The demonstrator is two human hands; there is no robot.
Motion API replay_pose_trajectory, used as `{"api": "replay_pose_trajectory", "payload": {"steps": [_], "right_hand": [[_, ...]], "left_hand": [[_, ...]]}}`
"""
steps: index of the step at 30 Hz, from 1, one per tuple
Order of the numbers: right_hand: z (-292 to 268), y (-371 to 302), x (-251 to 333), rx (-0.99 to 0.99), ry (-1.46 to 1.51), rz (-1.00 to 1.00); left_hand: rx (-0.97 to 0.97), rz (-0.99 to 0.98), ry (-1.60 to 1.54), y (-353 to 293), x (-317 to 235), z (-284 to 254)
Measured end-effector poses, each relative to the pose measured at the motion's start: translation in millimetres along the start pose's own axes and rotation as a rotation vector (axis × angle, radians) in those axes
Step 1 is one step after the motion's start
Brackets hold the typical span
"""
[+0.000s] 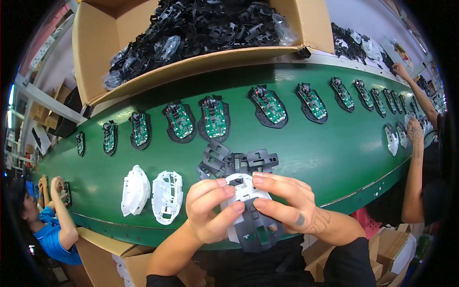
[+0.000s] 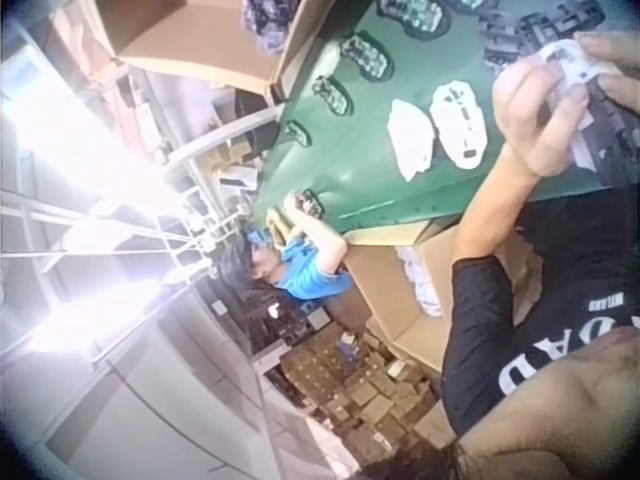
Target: The person assembles mouse casings by taking components from a box and the conveyor belt, fitting inner and outer shell pieces together by hand, and placing the assembled casings onto the conveyor belt.
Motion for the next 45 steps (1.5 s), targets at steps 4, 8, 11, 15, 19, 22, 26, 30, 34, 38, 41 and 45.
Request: {"api": "replay_pose_trajectory", "payload": {"steps": [4,8,11,15,19,22,26,30,34,38,41,45], "right_hand": [[0,-1,-3,0.090,-0.022,-0.031],[-1,3,-1,0.152,0.291,0.175],[0,2,-8,0.275,0.577,0.431],[5,7,-11,0.303,0.404,0.264],[14,-2,-6,0.230,0.539,0.295],[14,0,-8,0.209,0.603,0.250],[17,-7,-7,0.223,0.733,0.365],[16,-4,-5,0.175,0.828,0.443],[-1,10,-6,0.205,0.234,0.285],[-32,33,-23,0.206,-0.367,0.427],[-53,19,-41,0.482,-0.651,0.756],[-85,19,-41,0.589,-0.636,0.951]], "left_hand": [[0.074,-0.020,0.023,-4,3,-11],[0.082,-0.319,-0.341,4,9,-6],[-0.116,-0.682,-0.724,-16,16,4],[-0.158,-0.979,-0.924,-13,14,0],[-0.224,-1.110,-1.156,-13,10,6],[-0.114,-1.055,-1.138,-9,9,2],[-0.073,-1.057,-0.982,-4,7,-4],[0.229,-0.677,-0.398,-8,19,-5],[0.303,-0.496,-0.266,1,16,-7],[0.254,-0.489,-0.064,8,19,-20],[0.258,-0.498,-0.048,3,24,-16],[0.311,-0.378,-0.023,6,15,-6]]}}
Point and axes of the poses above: each hand's wrist, its own y-axis towards the middle knuckle, its own z-axis out of the palm, x = y × z, the point moved 1 cm from there along y, towards the middle knuckle, and after that the axes turned 5 degrees about x, right-handed, at the moved point
